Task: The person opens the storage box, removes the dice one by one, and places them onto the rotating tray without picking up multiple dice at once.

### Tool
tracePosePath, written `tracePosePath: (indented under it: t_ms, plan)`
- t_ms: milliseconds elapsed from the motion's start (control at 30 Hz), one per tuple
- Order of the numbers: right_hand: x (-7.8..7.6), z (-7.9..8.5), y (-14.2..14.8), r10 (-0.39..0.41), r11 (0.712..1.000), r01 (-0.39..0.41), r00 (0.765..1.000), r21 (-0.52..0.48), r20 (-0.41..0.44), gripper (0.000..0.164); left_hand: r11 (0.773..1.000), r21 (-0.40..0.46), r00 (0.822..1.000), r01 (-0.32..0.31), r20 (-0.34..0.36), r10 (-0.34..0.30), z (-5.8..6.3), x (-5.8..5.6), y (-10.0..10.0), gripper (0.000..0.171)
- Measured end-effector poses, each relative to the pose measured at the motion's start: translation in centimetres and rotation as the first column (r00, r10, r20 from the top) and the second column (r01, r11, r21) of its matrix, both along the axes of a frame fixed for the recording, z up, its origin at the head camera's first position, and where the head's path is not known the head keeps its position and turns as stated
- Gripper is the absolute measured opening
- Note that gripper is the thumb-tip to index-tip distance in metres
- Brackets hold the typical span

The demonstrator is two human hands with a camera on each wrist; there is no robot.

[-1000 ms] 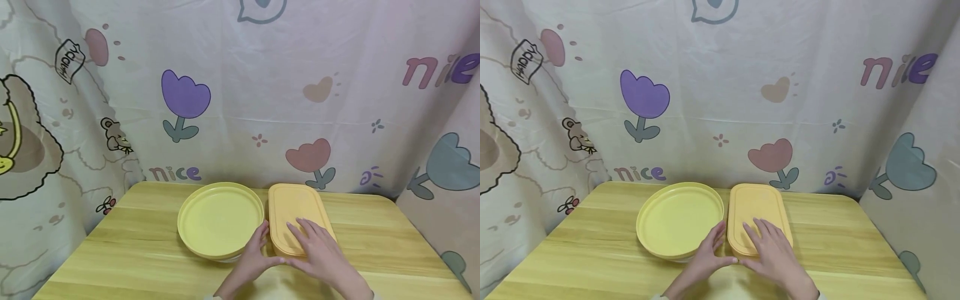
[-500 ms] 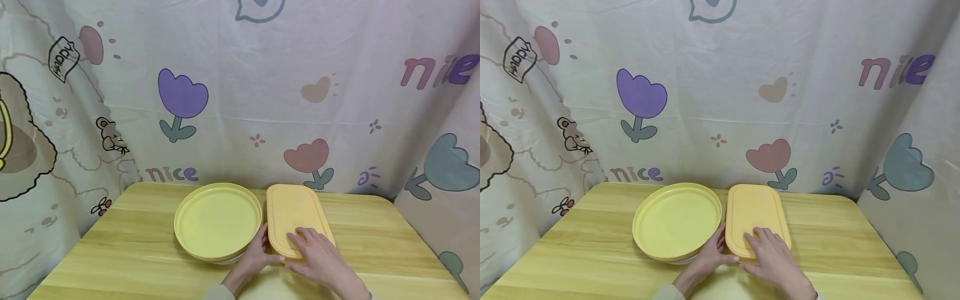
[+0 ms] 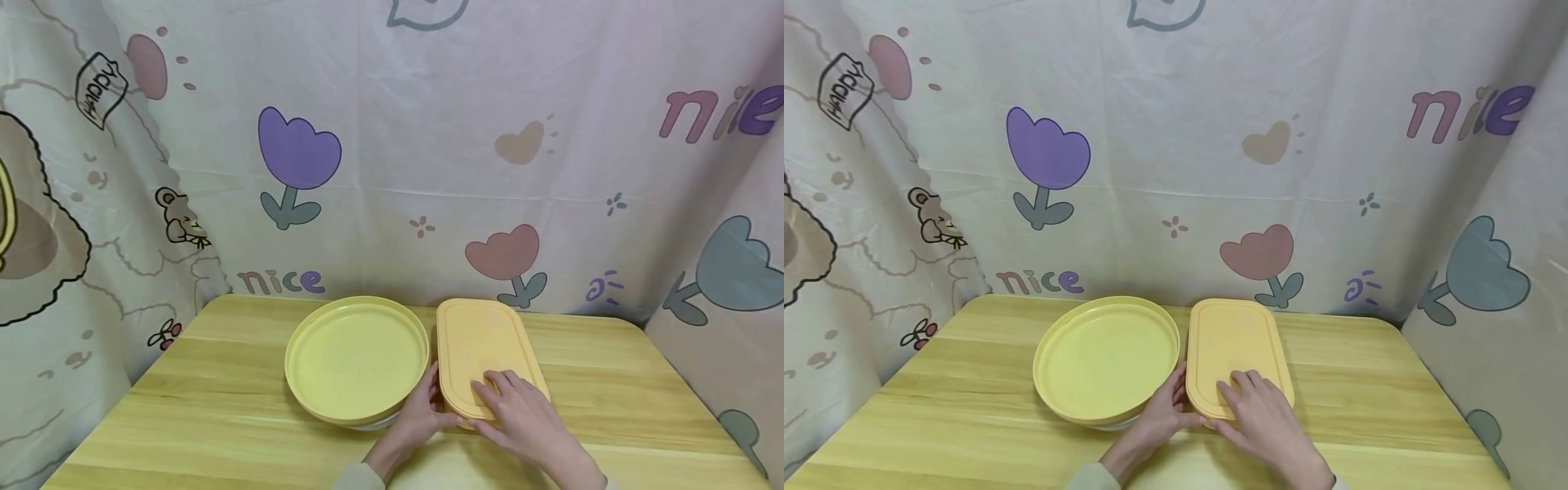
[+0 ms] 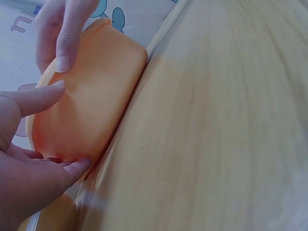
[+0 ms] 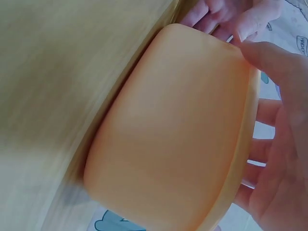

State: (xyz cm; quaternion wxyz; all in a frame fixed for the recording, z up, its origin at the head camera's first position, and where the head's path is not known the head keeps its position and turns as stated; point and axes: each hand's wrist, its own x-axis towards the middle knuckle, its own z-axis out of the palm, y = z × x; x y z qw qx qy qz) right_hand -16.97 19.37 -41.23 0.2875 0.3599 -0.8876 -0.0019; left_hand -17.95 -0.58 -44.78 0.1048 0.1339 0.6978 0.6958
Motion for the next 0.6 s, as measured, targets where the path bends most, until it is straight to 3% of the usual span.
tracePosePath:
  t_ms: [200, 400, 600]
  plan:
    - [-0.23, -0.17, 0.04, 0.052, 0.999, -0.053, 0.996, -0.003, -0.067, 0.05, 0.999, 0.006, 0.999, 0.05, -0.017, -0.05, 0.07, -0.06, -0.26, 0.106]
    - [-0.37, -0.23, -0.22, 0.066, 0.997, -0.07, 0.988, -0.029, -0.142, 0.061, 0.996, 0.004, 0.995, 0.09, -0.047, -0.089, 0.05, -0.12, -0.38, 0.096]
    - [-0.77, 0.04, -0.37, 0.105, 0.991, -0.125, 0.95, -0.052, -0.293, 0.057, 0.997, 0.04, 0.997, 0.065, -0.053, -0.063, 0.18, 0.05, -0.07, 0.085]
